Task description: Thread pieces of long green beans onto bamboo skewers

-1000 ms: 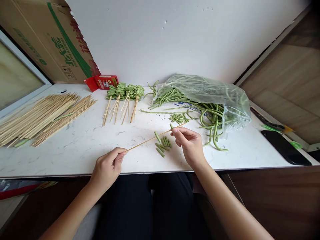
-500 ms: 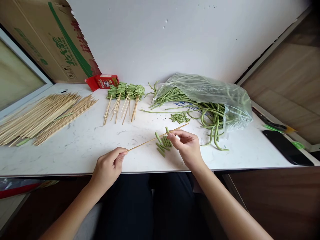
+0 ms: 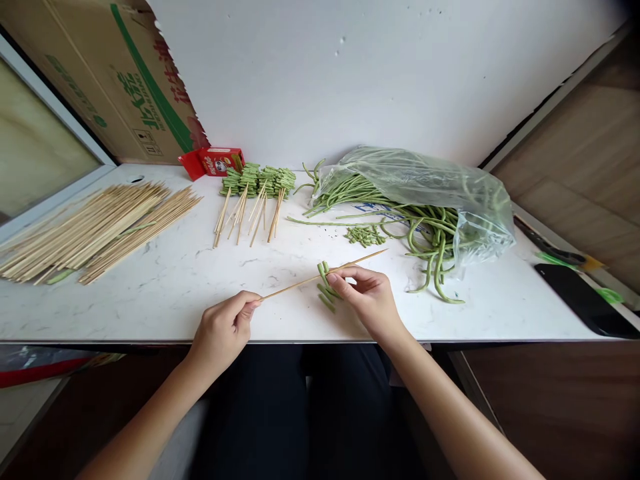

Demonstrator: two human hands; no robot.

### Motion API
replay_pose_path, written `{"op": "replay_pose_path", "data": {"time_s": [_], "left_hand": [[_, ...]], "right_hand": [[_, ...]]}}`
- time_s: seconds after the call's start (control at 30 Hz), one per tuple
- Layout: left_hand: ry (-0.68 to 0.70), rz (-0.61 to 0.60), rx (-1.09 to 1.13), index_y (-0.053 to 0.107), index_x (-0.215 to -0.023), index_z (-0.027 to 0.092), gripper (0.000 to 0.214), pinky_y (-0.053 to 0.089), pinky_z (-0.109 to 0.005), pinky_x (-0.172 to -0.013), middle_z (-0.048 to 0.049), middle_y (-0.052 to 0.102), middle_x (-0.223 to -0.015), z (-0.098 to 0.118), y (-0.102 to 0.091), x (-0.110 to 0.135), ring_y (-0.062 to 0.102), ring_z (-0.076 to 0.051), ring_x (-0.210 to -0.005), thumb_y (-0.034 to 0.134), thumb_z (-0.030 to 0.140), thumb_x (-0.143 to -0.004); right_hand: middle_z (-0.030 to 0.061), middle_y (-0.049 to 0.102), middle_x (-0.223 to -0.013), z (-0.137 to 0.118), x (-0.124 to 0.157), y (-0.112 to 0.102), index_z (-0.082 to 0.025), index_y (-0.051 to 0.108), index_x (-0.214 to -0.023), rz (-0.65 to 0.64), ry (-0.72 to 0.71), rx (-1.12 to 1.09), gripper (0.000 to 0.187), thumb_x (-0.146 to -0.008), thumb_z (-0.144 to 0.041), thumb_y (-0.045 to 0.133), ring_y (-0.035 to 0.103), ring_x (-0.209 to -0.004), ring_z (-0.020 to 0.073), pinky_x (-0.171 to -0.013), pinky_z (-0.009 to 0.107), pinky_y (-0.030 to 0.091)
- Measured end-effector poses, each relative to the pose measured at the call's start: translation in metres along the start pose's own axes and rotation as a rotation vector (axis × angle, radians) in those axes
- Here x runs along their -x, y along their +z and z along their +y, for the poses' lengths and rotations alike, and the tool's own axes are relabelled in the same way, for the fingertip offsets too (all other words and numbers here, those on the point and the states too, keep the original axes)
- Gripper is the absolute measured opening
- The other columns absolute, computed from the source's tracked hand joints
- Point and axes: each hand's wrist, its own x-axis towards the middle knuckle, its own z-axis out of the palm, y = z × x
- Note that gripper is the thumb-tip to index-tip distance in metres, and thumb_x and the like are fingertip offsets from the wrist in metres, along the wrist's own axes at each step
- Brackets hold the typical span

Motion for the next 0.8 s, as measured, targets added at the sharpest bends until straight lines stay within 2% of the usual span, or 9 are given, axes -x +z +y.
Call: {"op": "replay_pose_path", "data": {"time_s": [0.13,0.3,0.37,0.47,0.57,0.67,0.8], "left_hand": [[-0.013,0.009,0.011,0.072,-0.096,0.019,0.022,0.047,-0.020,-0.057,0.0027,0.066,-0.067,0.000,0.000,0.000,0.058,-0.010,-0.054,0.054,0.027,-0.106],[-0.037,0.010,0.023,0.071,-0.096,0.019,0.022,0.047,-0.020,-0.058,0.0029,0.065,-0.066,0.001,-0.001,0.000,0.058,-0.010,-0.055,0.053,0.027,-0.106],[-0.047,0.007,0.030,0.070,-0.097,0.018,0.022,0.048,-0.020,-0.059,0.0026,0.065,-0.067,0.001,-0.001,0.000,0.060,-0.010,-0.056,0.053,0.027,-0.106],[-0.063,0.008,0.028,0.070,-0.098,0.018,0.020,0.049,-0.020,-0.060,0.0026,0.065,-0.068,0.001,0.000,0.000,0.061,-0.011,-0.058,0.053,0.026,-0.106],[-0.075,0.012,0.021,0.070,-0.099,0.018,0.020,0.049,-0.021,-0.060,0.0026,0.065,-0.067,0.000,0.000,0.001,0.063,-0.011,-0.059,0.053,0.027,-0.106],[-0.075,0.011,0.015,0.070,-0.100,0.018,0.020,0.050,-0.021,-0.061,0.0023,0.066,-0.068,0.000,0.001,0.001,0.064,-0.011,-0.059,0.053,0.027,-0.106],[-0.077,0.005,0.014,0.070,-0.100,0.018,0.020,0.050,-0.021,-0.061,0.0017,0.067,-0.069,-0.001,0.001,0.001,0.064,-0.012,-0.060,0.053,0.027,-0.105]], "right_hand": [[0.0087,0.080,-0.098,0.001,-0.004,-0.006,-0.020,0.083,-0.086,-0.032,0.033,0.010,0.035,-0.086,-0.055,0.080,0.068,-0.082,0.0220,-0.066,0.033,0.053],[0.0100,0.080,-0.116,0.002,-0.012,-0.017,-0.022,0.084,-0.094,-0.074,0.004,0.090,0.026,-0.091,-0.045,0.073,0.070,-0.095,0.0238,-0.071,0.032,0.052],[0.0097,0.080,-0.110,0.001,-0.016,-0.026,-0.022,0.084,-0.100,-0.046,-0.030,0.235,0.025,-0.093,-0.040,0.068,0.069,-0.095,0.0243,-0.073,0.033,0.052],[0.0088,0.080,-0.097,0.000,-0.021,-0.043,-0.022,0.084,-0.105,0.002,-0.116,0.594,0.025,-0.091,-0.034,0.066,0.065,-0.088,0.0249,-0.076,0.037,0.050],[0.0080,0.077,-0.091,-0.003,-0.021,-0.055,-0.024,0.084,-0.105,-0.086,-0.161,0.854,0.025,-0.086,-0.038,0.075,0.063,-0.086,0.0262,-0.078,0.039,0.049],[0.0068,0.076,-0.088,-0.005,-0.019,-0.060,-0.027,0.084,-0.104,-0.197,-0.142,0.877,0.028,-0.081,-0.042,0.083,0.064,-0.082,0.0258,-0.074,0.038,0.049],[0.0066,0.077,-0.089,-0.009,-0.016,-0.059,-0.028,0.084,-0.094,-0.228,-0.132,0.832,0.014,-0.083,-0.037,0.083,0.064,-0.081,0.0253,-0.072,0.038,0.049]]}}
